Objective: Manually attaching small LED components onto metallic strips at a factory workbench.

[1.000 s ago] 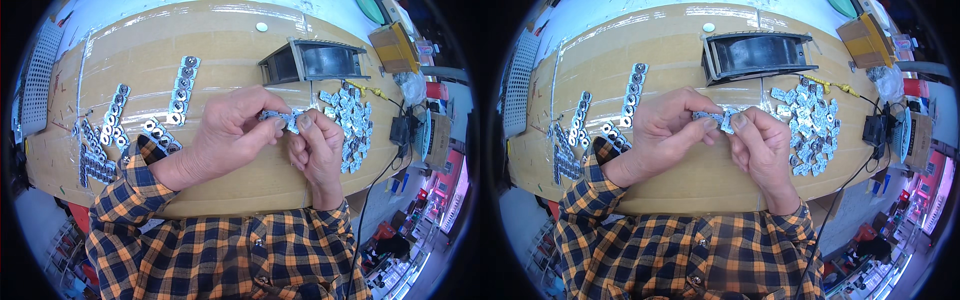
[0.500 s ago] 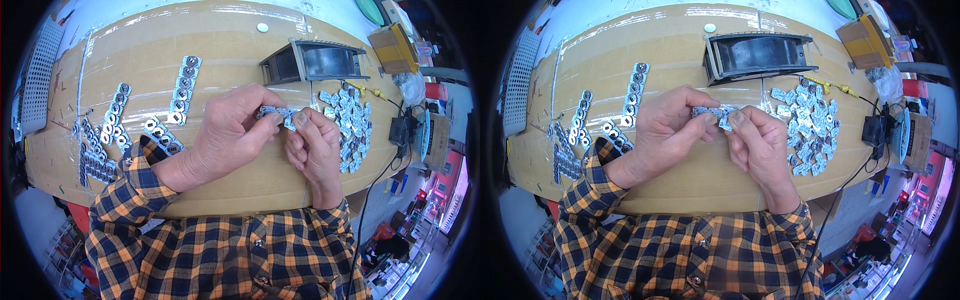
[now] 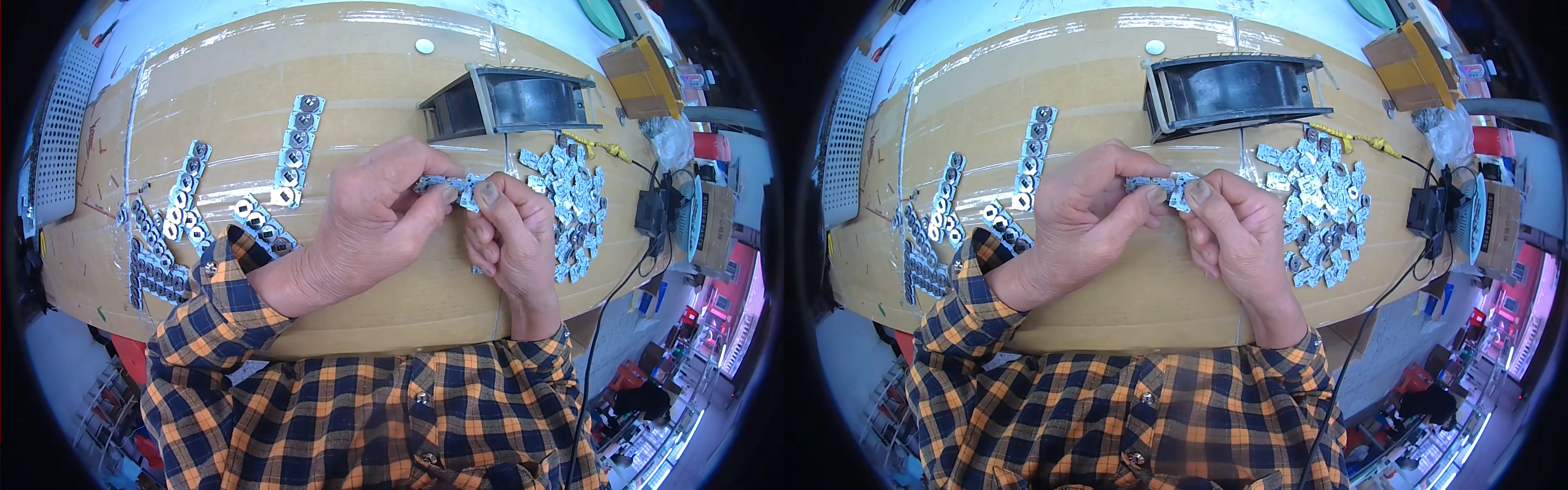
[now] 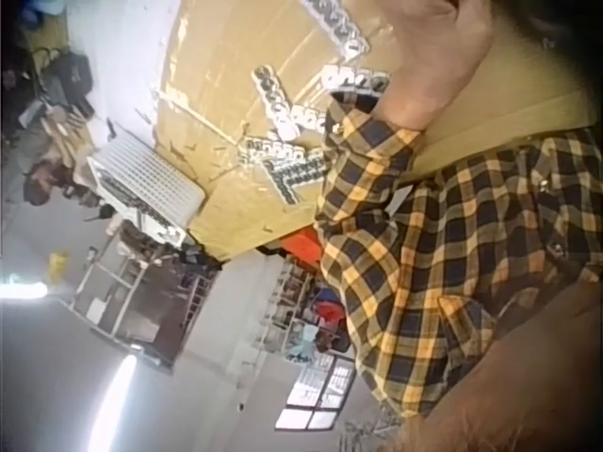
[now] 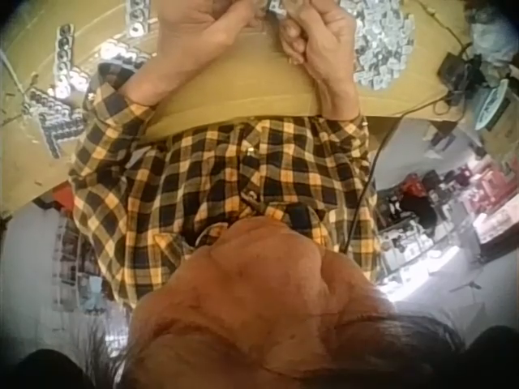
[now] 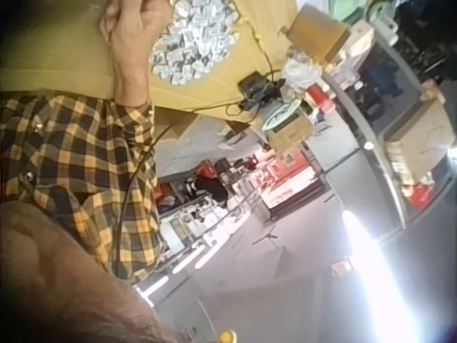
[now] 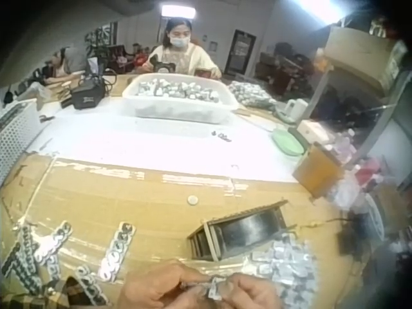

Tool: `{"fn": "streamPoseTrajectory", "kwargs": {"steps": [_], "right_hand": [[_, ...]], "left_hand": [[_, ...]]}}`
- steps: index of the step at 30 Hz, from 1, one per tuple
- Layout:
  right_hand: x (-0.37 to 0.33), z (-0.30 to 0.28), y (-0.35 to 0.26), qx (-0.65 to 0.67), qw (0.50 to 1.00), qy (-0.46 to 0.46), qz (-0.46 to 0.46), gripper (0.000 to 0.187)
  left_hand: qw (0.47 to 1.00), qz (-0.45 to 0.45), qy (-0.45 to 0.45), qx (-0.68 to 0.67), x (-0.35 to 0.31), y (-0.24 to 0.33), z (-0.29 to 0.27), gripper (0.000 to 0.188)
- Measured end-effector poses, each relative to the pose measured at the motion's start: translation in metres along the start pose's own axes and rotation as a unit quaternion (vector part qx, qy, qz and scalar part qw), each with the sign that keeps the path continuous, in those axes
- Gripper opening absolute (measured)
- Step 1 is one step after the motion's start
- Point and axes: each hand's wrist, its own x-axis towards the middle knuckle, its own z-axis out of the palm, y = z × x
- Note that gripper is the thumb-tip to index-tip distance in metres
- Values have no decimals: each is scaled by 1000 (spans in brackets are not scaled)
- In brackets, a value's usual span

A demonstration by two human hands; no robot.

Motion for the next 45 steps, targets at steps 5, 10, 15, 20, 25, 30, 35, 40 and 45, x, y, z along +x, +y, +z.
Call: {"fn": "streamPoseTrajectory", "kwargs": {"steps": [5,10,15,20,25,30,35,40,45], "right_hand": [[5,-3,-1,-1,999,-20,25,26],[5,1,-2,-55,998,-3,10,28],[6,-1,-2,-119,993,0,-8,30],[6,-2,-3,-115,993,-12,-16,30],[3,-1,-4,-87,996,-2,-14,29],[-4,-3,0,-73,997,24,-31,28],[-17,-22,-10,-524,807,110,-250,18],[-29,-32,-17,-554,772,141,-278,10],[-25,-16,-13,-319,930,9,-184,20]], "left_hand": [[999,-33,14,5,1,1,3,17],[997,-64,23,-21,2,-4,3,16],[999,-54,6,-8,1,-4,1,17],[997,-38,55,-28,3,-5,8,14],[999,-37,9,-16,3,-1,-1,15],[994,52,-64,76,6,5,-7,15],[995,-65,-64,-41,3,8,-1,18],[966,-161,-71,-192,7,10,0,21],[959,-176,-98,-199,5,10,-4,22]]}}
